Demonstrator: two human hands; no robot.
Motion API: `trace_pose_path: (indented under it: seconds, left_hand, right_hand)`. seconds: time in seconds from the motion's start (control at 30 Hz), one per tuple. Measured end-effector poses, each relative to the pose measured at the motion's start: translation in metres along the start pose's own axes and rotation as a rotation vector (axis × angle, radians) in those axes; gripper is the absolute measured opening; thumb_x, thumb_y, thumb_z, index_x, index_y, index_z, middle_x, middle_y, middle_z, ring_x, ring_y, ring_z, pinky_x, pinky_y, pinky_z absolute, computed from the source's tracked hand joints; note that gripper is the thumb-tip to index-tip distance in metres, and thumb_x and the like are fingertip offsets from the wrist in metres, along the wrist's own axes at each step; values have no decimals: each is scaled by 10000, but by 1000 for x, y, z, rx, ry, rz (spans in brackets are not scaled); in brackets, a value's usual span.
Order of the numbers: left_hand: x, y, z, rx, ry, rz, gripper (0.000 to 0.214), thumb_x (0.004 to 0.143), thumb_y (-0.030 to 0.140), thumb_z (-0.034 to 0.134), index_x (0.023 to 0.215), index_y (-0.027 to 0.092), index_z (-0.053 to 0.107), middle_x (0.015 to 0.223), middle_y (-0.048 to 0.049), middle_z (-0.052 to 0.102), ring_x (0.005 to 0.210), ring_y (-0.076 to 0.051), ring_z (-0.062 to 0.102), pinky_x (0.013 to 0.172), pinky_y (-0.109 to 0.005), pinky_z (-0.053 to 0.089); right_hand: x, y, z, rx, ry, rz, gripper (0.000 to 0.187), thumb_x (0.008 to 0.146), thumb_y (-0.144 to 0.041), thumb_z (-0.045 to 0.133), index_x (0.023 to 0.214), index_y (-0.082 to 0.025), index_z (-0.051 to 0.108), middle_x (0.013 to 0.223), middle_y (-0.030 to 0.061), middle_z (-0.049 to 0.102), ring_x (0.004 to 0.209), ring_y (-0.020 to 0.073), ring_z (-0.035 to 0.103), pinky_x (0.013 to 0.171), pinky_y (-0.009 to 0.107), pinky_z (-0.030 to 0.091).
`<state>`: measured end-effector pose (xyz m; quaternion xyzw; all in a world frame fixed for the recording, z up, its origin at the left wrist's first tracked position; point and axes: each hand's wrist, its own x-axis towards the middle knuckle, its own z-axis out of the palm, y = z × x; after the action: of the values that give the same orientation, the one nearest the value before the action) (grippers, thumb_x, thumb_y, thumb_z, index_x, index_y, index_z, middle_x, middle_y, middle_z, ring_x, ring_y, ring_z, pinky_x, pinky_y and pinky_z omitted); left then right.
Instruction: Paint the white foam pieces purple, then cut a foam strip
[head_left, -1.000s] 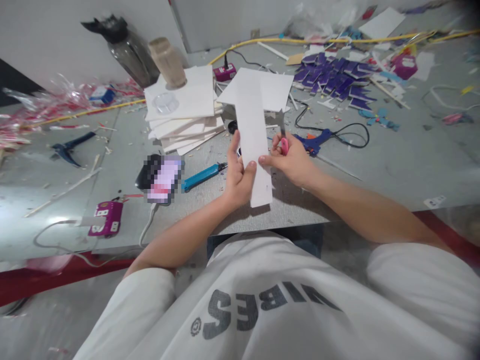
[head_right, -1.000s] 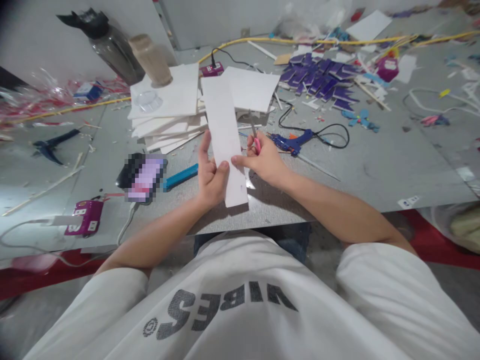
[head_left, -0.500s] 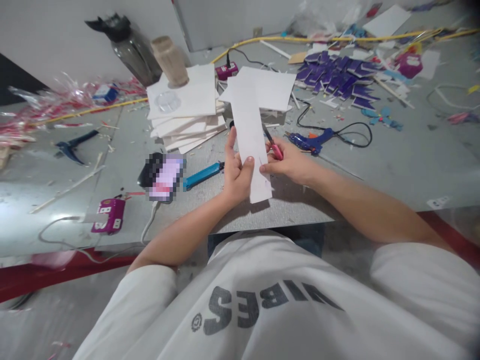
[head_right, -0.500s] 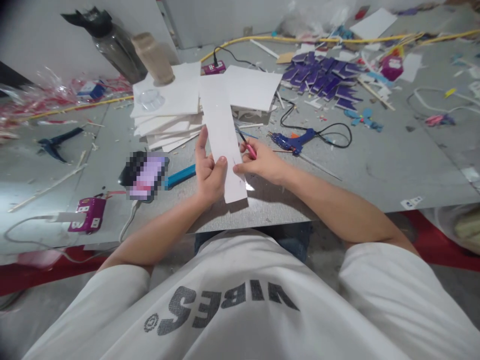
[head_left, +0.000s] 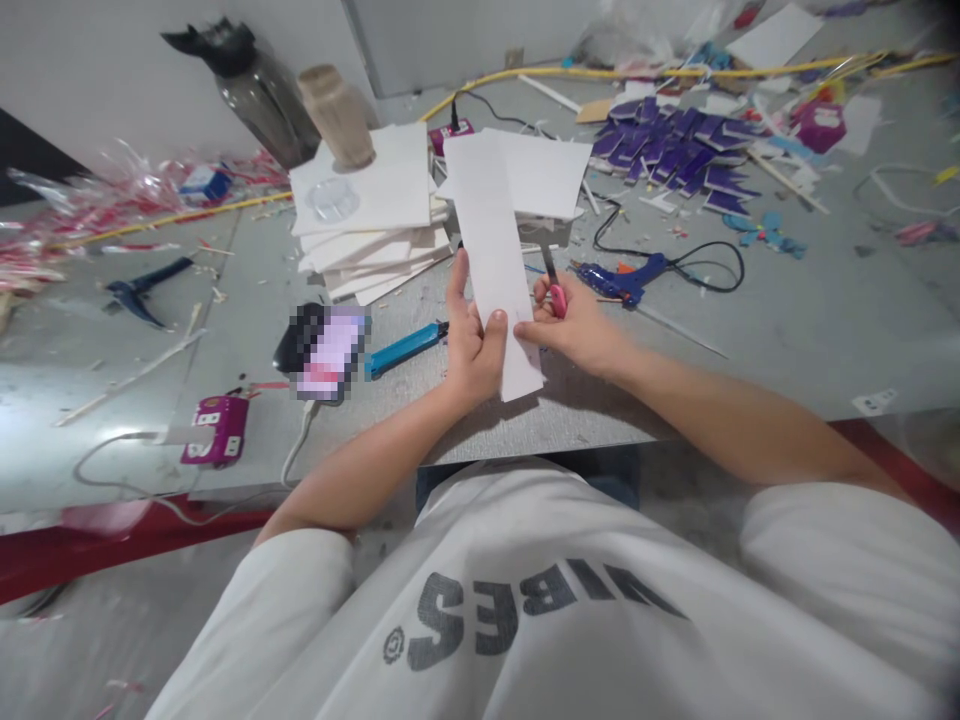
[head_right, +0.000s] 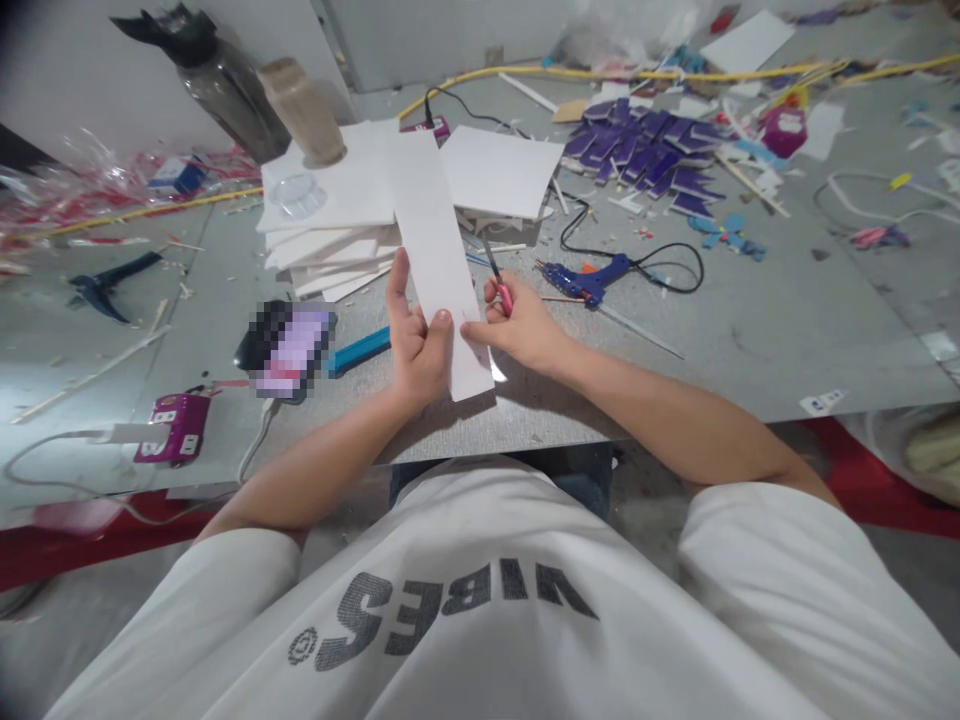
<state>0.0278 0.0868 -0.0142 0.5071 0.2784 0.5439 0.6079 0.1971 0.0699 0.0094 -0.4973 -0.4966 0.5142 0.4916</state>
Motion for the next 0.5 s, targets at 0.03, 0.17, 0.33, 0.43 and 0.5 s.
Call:
trace_pose_path:
  seconds: [0.03,0.17,0.33,0.43,0.5]
  left_hand:
    - [0,0,0,6,4,0,1209,984,692,837,1886,402,86,1387,-109,763,1274,-368,790,1018,-482,648]
    - [-1,-5,-1,35,-10,-18,1170,984,708,825,1880,402,137,1305,-105,781,1159,-360,817,942,-478,661]
    - [9,-3,-7,-79,-50,-121,1128,916,613,885,1823,403,248,1135,-53,797,1010,-341,828,877,-441,629]
    - [21,7,-14,-120,-77,-233,1013,826,430,881,1718,318,415,1047,-32,814,880,-286,809,816,-380,617]
    - [26,13,-17,-117,-83,-300,912,778,348,815,1635,281,509,991,-18,820,786,-255,782,750,-357,614]
  right_hand:
    - [-1,0,1,0,11,-9,702,674,-447,1057,967,-286,439,645,-122,341,594,90,268,555,279,220]
    - [3,3,-1,17,164,-64,688,704,-485,1038,932,-289,420,664,-100,391,593,100,312,536,282,245]
    - [13,6,-10,75,270,-153,772,669,-639,1047,860,-286,387,631,-103,340,559,95,308,506,280,235]
    - [15,6,-14,119,263,-172,783,684,-730,1006,837,-287,378,580,-121,271,511,91,267,496,280,210]
    - [14,5,-15,114,222,-158,765,698,-757,983,826,-288,393,560,-121,274,504,92,251,502,281,191]
